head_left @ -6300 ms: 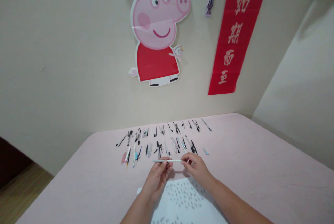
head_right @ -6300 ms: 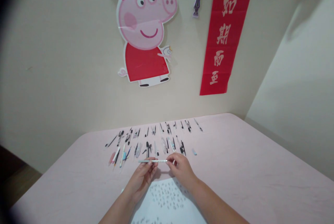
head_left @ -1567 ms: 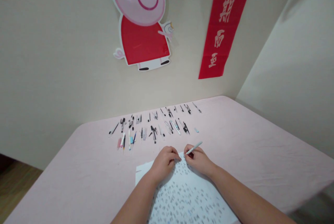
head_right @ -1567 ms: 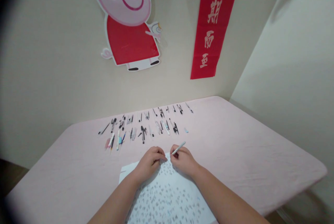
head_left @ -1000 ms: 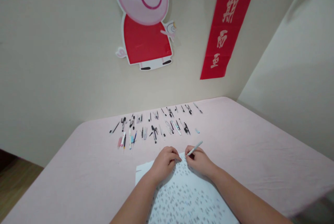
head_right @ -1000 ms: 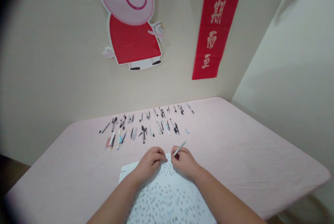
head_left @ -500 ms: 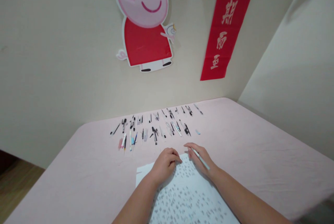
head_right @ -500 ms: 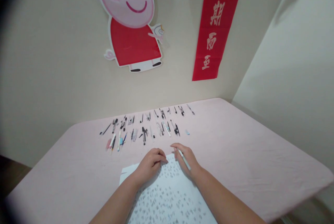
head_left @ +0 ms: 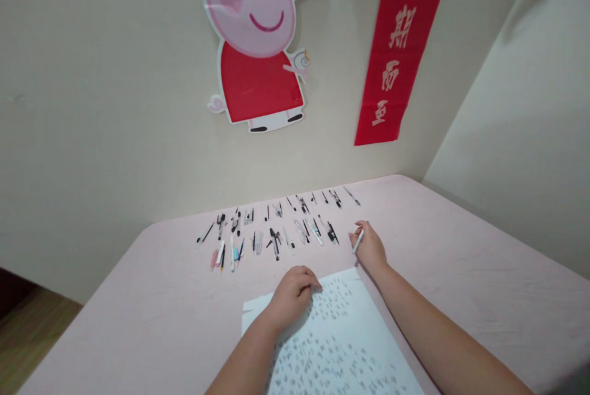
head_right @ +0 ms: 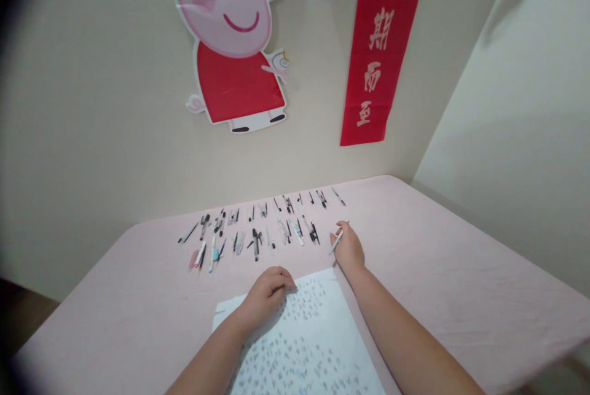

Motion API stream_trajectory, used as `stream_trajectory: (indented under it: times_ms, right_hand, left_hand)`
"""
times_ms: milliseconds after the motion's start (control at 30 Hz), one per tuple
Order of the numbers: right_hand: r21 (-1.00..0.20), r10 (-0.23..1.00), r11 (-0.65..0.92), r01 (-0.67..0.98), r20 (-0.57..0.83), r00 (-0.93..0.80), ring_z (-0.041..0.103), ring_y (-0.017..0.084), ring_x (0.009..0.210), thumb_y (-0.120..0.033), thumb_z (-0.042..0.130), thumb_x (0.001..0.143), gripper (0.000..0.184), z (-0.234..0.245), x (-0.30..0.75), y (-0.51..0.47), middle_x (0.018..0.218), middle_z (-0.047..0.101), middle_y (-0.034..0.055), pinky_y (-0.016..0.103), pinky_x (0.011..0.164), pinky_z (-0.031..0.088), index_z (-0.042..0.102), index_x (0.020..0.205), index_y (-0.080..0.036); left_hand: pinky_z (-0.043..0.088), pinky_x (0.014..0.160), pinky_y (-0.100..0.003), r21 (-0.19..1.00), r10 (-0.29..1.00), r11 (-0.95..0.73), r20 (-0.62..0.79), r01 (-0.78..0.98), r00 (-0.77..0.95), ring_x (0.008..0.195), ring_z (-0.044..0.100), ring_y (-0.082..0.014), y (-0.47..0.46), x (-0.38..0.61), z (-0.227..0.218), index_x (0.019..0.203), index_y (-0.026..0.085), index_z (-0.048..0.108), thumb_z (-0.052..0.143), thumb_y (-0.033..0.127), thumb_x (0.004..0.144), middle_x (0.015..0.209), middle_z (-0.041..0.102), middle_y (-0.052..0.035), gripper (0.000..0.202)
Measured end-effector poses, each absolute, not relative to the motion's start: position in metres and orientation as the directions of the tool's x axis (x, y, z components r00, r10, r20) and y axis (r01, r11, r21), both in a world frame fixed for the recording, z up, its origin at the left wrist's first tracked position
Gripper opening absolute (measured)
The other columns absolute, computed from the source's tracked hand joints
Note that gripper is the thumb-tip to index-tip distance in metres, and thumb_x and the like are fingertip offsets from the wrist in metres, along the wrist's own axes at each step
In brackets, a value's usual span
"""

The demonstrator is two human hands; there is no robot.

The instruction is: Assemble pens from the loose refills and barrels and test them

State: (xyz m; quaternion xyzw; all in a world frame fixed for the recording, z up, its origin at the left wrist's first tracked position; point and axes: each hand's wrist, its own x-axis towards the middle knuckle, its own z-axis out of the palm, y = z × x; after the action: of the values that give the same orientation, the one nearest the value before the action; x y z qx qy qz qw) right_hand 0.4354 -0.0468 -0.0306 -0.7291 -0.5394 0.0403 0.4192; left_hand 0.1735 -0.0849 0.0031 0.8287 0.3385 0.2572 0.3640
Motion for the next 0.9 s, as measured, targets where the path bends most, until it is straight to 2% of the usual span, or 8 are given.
stream_trajectory:
  times_ms: [167, 333, 467, 600, 700, 833, 900]
  right_hand:
    - [-0.564, 0.841, -0.178, 0.806, 0.338, 0.422, 0.056, 0.016, 0.069, -0.025, 0.056, 0.077, 0.029, -0.031, 0.434, -0.038, 0.081, 0.061, 0.0012, 0.025, 0.06, 0.035, 0.052, 0.105, -0.02]
    - [-0.521, 0.863, -0.175, 0.835, 0.326, 0.385, 0.055, 0.015, 0.072, -0.019, 0.054, 0.077, 0.025, -0.031, 0.435, -0.04, 0.084, 0.062, 0.0021, 0.024, 0.059, 0.033, 0.054, 0.102, -0.021]
    - [-0.63, 0.858, -0.037, 0.775, 0.378, 0.348, 0.054, 0.016, 0.066, -0.024, 0.052, 0.078, 0.024, -0.028, 0.429, -0.042, 0.082, 0.06, 0.0028, 0.026, 0.06, 0.038, 0.055, 0.101, -0.019]
    - [-0.757, 0.857, 0.161, 0.633, 0.426, 0.292, 0.052, 0.014, 0.059, -0.028, 0.051, 0.077, 0.027, -0.019, 0.403, -0.047, 0.084, 0.06, 0.0033, 0.027, 0.06, 0.041, 0.054, 0.102, -0.017]
    - [-0.817, 0.88, 0.265, 0.513, 0.422, 0.218, 0.057, 0.016, 0.071, -0.025, 0.051, 0.077, 0.026, -0.011, 0.374, -0.056, 0.085, 0.06, 0.0043, 0.028, 0.066, 0.044, 0.054, 0.102, -0.019]
    - [-0.856, 0.92, 0.326, 0.402, 0.385, 0.073, 0.056, 0.015, 0.07, -0.018, 0.052, 0.075, 0.027, -0.003, 0.338, -0.074, 0.083, 0.059, 0.0026, 0.028, 0.067, 0.045, 0.054, 0.102, -0.021]
    - [-0.866, 0.932, 0.342, 0.365, 0.363, -0.011, 0.055, 0.015, 0.07, -0.018, 0.053, 0.075, 0.026, 0.0, 0.326, -0.082, 0.083, 0.059, 0.0024, 0.028, 0.067, 0.046, 0.053, 0.101, -0.02]
  left_hand:
    - [0.042, 0.084, -0.032, 0.795, 0.761, -0.495, 0.2, 0.352, 0.618, 0.087, 0.058, -0.018, -0.083, 0.173, -0.001, 0.08, 0.019, 0.072, 0.041, 0.0, 0.062, 0.086, 0.066, -0.0055, 0.04]
    - [0.044, 0.081, -0.031, 0.818, 0.774, -0.483, 0.231, 0.312, 0.59, 0.084, 0.059, -0.0171, -0.08, 0.174, -0.005, 0.079, 0.018, 0.071, 0.041, -0.001, 0.06, 0.083, 0.066, -0.0053, 0.041]
    - [0.046, 0.076, -0.029, 0.85, 0.812, -0.446, 0.252, 0.281, 0.527, 0.081, 0.06, -0.0165, -0.08, 0.174, -0.003, 0.082, 0.017, 0.07, 0.042, -0.001, 0.065, 0.082, 0.065, -0.0058, 0.038]
    - [0.048, 0.075, -0.03, 0.897, 0.874, -0.363, 0.235, 0.251, 0.425, 0.081, 0.061, -0.017, -0.079, 0.174, -0.005, 0.083, 0.018, 0.07, 0.05, 0.009, 0.075, 0.082, 0.065, -0.0067, 0.023]
    - [0.05, 0.072, -0.031, 0.96, 0.919, -0.242, 0.181, 0.14, 0.349, 0.079, 0.062, -0.0169, -0.077, 0.176, -0.011, 0.091, 0.017, 0.068, 0.057, 0.02, 0.078, 0.085, 0.063, -0.007, 0.017]
    - [0.051, 0.065, -0.03, 0.996, 0.955, -0.079, 0.085, -0.031, 0.285, 0.069, 0.061, -0.0151, -0.072, 0.176, -0.016, 0.107, 0.018, 0.063, 0.064, 0.036, 0.076, 0.082, 0.063, -0.0055, 0.036]
    - [0.052, 0.068, -0.032, 0.996, 0.961, -0.07, 0.081, -0.049, 0.264, 0.073, 0.062, -0.016, -0.07, 0.174, -0.014, 0.108, 0.019, 0.064, 0.066, 0.04, 0.075, 0.086, 0.065, -0.0071, 0.039]
